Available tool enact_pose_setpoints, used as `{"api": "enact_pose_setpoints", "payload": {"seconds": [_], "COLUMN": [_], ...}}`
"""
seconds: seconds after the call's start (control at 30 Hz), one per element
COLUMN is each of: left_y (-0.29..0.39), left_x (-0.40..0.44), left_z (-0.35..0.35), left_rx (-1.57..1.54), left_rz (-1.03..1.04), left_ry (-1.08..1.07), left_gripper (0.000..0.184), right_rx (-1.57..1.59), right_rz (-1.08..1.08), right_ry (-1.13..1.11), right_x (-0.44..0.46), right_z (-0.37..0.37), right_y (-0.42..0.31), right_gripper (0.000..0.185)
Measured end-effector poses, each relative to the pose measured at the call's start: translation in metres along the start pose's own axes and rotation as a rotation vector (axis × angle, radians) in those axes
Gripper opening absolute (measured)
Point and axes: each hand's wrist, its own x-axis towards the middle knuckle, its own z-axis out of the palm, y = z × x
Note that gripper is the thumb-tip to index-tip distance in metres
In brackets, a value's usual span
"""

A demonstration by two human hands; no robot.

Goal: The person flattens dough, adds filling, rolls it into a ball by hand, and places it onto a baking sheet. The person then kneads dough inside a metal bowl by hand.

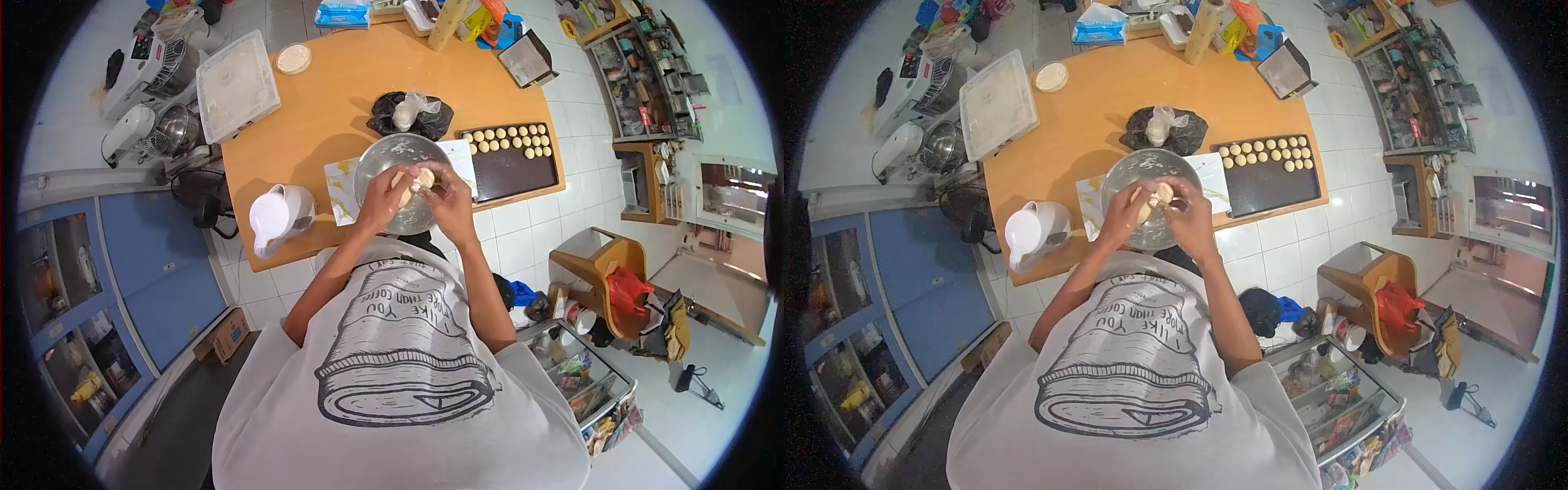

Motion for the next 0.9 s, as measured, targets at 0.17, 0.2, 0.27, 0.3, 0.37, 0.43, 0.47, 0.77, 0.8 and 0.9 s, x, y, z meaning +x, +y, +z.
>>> {"api": "enact_pose_setpoints", "payload": {"seconds": [0.17, 0.2, 0.27, 0.3, 0.37, 0.43, 0.47, 0.77, 0.8, 0.9], "left_y": [-0.002, -0.008, -0.020, -0.021, -0.023, -0.024, -0.024, -0.051, -0.051, -0.061], "left_x": [-0.003, -0.001, 0.003, 0.004, 0.005, 0.006, 0.008, 0.020, 0.019, 0.018], "left_z": [0.011, 0.013, 0.018, 0.018, 0.020, 0.025, 0.027, 0.024, 0.026, 0.026], "left_rx": [0.007, -0.057, -0.189, -0.243, -0.354, -0.387, -0.405, 0.569, 0.599, 0.731], "left_rz": [-0.001, -0.017, -0.048, -0.092, -0.183, -0.227, -0.248, 0.076, 0.084, 0.110], "left_ry": [0.057, 0.068, 0.086, 0.088, 0.094, 0.171, 0.210, 0.334, 0.307, 0.279], "left_gripper": [0.047, 0.047, 0.047, 0.048, 0.049, 0.052, 0.054, 0.036, 0.036, 0.041], "right_rx": [-0.308, -0.293, -0.269, -0.202, -0.070, 0.034, 0.086, 0.342, 0.352, 0.345], "right_rz": [-0.066, -0.050, -0.018, 0.005, 0.055, 0.090, 0.108, 0.234, 0.243, 0.268], "right_ry": [-0.006, -0.018, -0.041, -0.042, -0.045, -0.053, -0.058, -0.208, -0.215, -0.242], "right_x": [-0.004, -0.005, -0.005, -0.005, -0.005, -0.005, -0.005, 0.006, 0.009, 0.014], "right_z": [-0.008, -0.009, -0.015, -0.017, -0.022, -0.028, -0.031, -0.068, -0.069, -0.072], "right_y": [0.003, 0.004, 0.006, 0.008, 0.012, 0.016, 0.017, 0.029, 0.032, 0.038], "right_gripper": [0.031, 0.030, 0.027, 0.026, 0.024, 0.024, 0.024, 0.043, 0.043, 0.042]}}
